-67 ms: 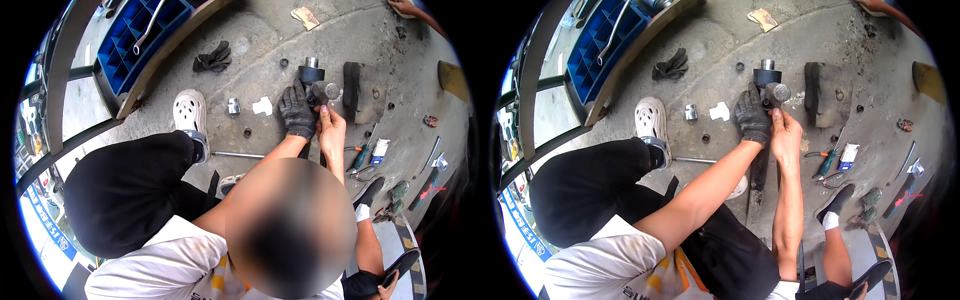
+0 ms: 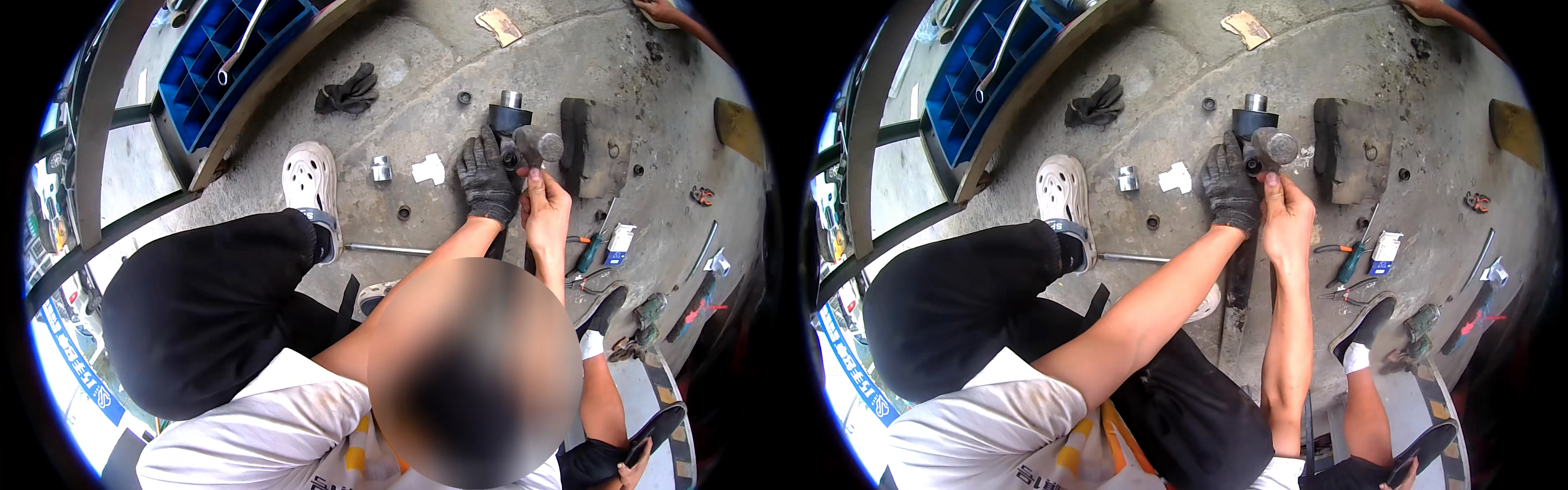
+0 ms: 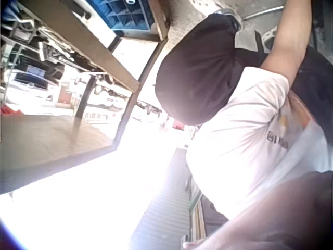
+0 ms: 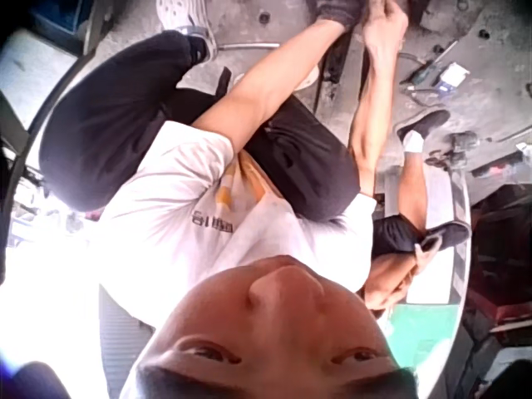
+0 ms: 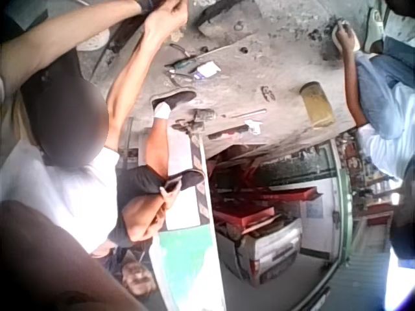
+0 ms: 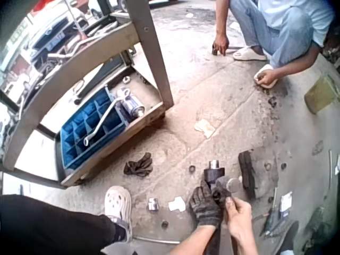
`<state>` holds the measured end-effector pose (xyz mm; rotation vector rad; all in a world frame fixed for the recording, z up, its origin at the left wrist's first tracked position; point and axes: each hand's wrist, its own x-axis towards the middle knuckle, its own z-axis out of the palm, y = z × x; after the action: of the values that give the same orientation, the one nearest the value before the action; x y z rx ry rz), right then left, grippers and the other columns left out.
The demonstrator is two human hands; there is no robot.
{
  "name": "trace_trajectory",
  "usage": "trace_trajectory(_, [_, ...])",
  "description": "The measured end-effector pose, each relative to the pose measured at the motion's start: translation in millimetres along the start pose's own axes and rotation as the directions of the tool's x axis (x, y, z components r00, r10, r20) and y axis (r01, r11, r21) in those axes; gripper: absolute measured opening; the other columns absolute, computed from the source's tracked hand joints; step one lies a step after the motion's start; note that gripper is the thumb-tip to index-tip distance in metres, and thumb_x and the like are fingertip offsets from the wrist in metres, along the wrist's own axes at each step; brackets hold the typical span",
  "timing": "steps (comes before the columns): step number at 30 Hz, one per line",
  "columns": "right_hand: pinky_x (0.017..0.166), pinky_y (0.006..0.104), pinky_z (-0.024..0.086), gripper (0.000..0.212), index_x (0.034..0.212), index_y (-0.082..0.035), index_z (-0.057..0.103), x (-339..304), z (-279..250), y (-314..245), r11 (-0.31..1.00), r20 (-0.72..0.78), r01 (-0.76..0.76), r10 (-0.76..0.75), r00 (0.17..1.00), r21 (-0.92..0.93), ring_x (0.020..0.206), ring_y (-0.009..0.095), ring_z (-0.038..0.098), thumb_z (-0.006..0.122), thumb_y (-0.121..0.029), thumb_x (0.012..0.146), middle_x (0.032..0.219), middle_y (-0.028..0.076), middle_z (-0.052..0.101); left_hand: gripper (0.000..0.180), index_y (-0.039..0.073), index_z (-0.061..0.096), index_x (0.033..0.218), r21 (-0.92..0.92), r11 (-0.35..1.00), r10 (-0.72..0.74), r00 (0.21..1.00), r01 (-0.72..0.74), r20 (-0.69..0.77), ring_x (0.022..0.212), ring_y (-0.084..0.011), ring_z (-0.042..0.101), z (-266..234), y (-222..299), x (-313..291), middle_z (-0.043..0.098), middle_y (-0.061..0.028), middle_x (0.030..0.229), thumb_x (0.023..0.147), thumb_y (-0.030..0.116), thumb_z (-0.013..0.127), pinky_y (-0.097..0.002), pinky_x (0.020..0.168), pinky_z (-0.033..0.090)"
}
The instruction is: The person sits on the floor and disassembles a mechanical part, likely a driveshaft or suspension component. They remove a rubber boot, clean the shaft with a rag, and then reassemble the part using a hammer to tap components into place.
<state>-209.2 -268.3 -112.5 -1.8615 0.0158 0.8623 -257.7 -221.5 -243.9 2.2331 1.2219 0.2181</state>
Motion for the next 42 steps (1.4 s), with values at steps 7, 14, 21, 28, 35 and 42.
trace_trajectory(7, [0.050,0.0250,0.031,0.037,0.104,0.001,0.072,13,2,34,0.997,-0.005,-0.011,0.010,1.000,-0.083,0.057,0.005,0.040,0.057,-0.033,0.107,0.063,-0.005,0.045,0.101,-0.002,0.026,0.158,-0.048,0.999,-0.013,1.000,0.013,-0.007,0.138,-0.0430,0.042,-10,-2,5,0.047,-0.0283,0.144,0.080,0.043,0.072,-0.0529,0.113,0.032])
trace_trajectory(14, [0.051,0.0272,0.032,0.040,0.100,0.002,0.071,7,5,25,0.999,-0.001,-0.022,0.022,1.000,-0.047,0.057,0.006,0.042,0.058,-0.035,0.106,0.063,-0.004,0.047,0.103,-0.003,0.023,0.158,-0.023,1.000,0.012,0.999,-0.011,0.034,0.141,-0.0407,0.039,-1,-3,5,0.045,-0.0265,0.147,0.080,0.048,0.069,-0.0555,0.117,0.028])
trace_trajectory(21, [0.045,0.0237,0.026,0.035,0.104,-0.001,0.070,-2,9,20,0.996,0.040,0.004,-0.008,0.999,0.091,0.050,0.003,0.035,0.056,-0.034,0.107,0.061,-0.006,0.042,0.107,-0.001,0.023,0.159,0.052,0.998,0.025,1.000,-0.024,-0.018,0.141,-0.0431,0.040,3,-13,6,0.043,-0.0279,0.149,0.078,0.048,0.072,-0.0527,0.118,0.029])
trace_trajectory(28, [0.049,0.0285,0.033,0.038,0.098,0.002,0.072,-7,-5,13,0.983,0.015,-0.049,0.047,0.999,0.174,0.054,0.007,0.043,0.058,-0.033,0.106,0.060,-0.002,0.048,0.102,-0.001,0.023,0.159,-0.014,0.999,-0.039,0.996,0.040,0.082,0.142,-0.0413,0.040,-14,4,0,0.042,-0.0276,0.151,0.082,0.046,0.070,-0.0509,0.119,0.028])
trace_trajectory(35, [0.054,0.0319,0.038,0.038,0.096,0.005,0.071,5,7,21,0.997,-0.011,-0.065,0.065,0.998,-0.039,0.058,0.010,0.047,0.059,-0.031,0.104,0.060,0.002,0.050,0.097,-0.001,0.027,0.157,-0.054,0.997,-0.044,0.998,0.046,0.037,0.138,-0.0429,0.044,-12,-3,1,0.047,-0.0289,0.146,0.082,0.043,0.070,-0.0521,0.116,0.033])
trace_trajectory(42, [0.053,0.0308,0.038,0.038,0.094,0.003,0.072,13,-3,40,0.992,-0.070,-0.056,0.048,0.996,-0.109,0.056,0.009,0.046,0.060,-0.032,0.104,0.058,0.000,0.048,0.105,-0.002,0.019,0.160,-0.098,0.991,-0.071,0.980,0.091,0.187,0.145,-0.0414,0.036,-18,8,5,0.041,-0.0261,0.152,0.083,0.050,0.069,-0.0539,0.120,0.024])
